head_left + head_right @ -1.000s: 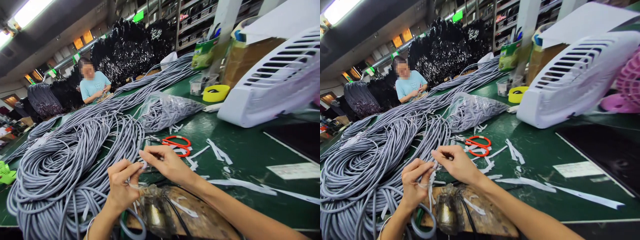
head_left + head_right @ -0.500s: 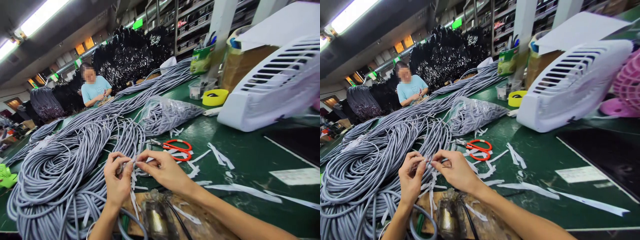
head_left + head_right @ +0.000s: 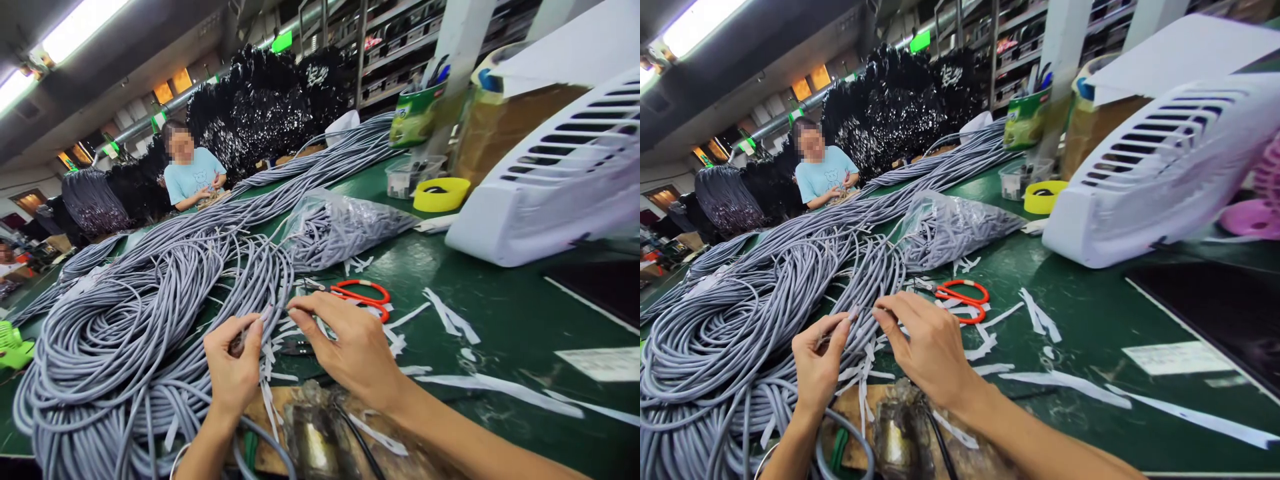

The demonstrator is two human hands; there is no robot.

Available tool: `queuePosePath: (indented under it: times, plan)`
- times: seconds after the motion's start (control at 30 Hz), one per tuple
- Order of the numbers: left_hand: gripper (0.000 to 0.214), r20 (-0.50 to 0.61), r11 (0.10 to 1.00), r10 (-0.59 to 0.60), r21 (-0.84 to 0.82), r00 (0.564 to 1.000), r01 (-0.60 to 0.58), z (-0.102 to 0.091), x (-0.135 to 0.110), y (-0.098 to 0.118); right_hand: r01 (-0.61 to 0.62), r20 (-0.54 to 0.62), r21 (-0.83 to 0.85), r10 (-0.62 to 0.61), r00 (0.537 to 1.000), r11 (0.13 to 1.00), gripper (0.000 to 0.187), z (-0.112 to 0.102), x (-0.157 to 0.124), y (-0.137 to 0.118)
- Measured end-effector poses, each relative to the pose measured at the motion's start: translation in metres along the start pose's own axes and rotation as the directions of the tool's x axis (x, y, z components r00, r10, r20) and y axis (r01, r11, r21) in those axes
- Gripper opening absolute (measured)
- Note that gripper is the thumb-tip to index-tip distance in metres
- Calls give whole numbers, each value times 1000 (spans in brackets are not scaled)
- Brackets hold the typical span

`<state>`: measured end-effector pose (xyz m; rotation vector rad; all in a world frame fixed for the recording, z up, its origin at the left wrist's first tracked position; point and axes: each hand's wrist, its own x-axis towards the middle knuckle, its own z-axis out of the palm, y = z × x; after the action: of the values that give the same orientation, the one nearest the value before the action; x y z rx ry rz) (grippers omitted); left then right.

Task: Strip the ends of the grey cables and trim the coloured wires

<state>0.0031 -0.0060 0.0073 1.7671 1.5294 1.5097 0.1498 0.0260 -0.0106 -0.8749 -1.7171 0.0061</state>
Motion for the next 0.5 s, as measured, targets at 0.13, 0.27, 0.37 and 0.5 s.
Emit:
queuePosePath:
  times: [0.13, 0.27, 0.37, 0.5]
  plan:
    - [17, 15, 998, 41, 57, 999, -42, 1, -1, 1, 104, -46, -77, -108, 993, 992, 23, 1, -2, -2]
    - [17, 14, 996, 59, 69, 998, -60, 1, -1, 1, 130, -52, -89, -135, 990, 988, 22, 0, -1, -2]
    - [19, 12, 996, 66, 66, 998, -67, 1, -1, 1, 146, -64, -107, -154, 986, 983, 23, 0, -1, -2]
    - [20, 19, 994, 76, 82, 997, -77, 2, -2, 1, 109, -60, -35, -111, 992, 993, 21, 2, -3, -4]
